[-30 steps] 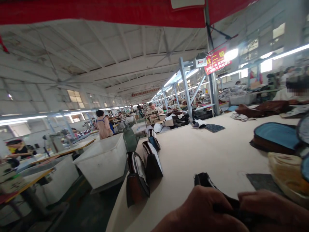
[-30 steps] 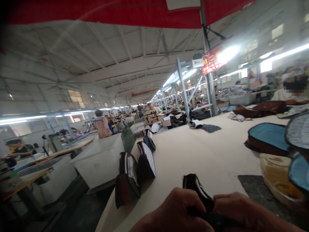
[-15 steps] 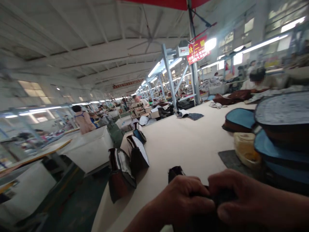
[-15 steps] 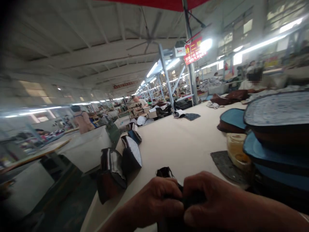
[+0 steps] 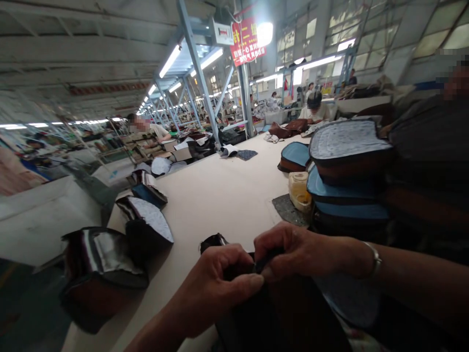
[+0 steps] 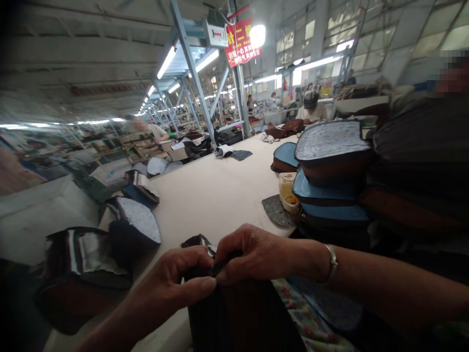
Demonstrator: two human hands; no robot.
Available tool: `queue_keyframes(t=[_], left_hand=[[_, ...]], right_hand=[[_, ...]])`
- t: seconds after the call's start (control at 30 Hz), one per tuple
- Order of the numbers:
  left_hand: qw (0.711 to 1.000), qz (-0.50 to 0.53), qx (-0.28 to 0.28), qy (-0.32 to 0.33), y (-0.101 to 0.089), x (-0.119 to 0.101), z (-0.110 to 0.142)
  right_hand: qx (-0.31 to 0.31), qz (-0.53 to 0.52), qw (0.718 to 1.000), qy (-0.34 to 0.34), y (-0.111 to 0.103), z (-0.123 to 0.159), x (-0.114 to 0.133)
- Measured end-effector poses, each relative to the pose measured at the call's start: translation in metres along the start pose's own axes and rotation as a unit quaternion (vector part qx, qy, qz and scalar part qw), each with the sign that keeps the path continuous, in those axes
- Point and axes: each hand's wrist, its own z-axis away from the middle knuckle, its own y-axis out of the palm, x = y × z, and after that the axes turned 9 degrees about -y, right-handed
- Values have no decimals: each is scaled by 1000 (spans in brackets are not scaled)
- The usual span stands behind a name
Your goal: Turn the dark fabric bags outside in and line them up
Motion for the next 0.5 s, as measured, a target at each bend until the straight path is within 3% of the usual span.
queue_keyframes(t=[0.13, 0.27, 0.4, 0.5], left_hand=[[999, -28, -38, -13, 5, -3, -1], [994, -70, -76, 14, 12, -2, -1], [991, -98, -82, 42, 15, -1, 2], [993, -98, -53, 31, 8, -1, 4]], right_hand=[[-39, 42, 998, -1, 4, 0, -2], [-106, 67, 991, -41, 9, 2, -8], [-140, 149, 971, -123, 13, 8, -13], [-123, 243, 941, -203, 14, 13, -14]])
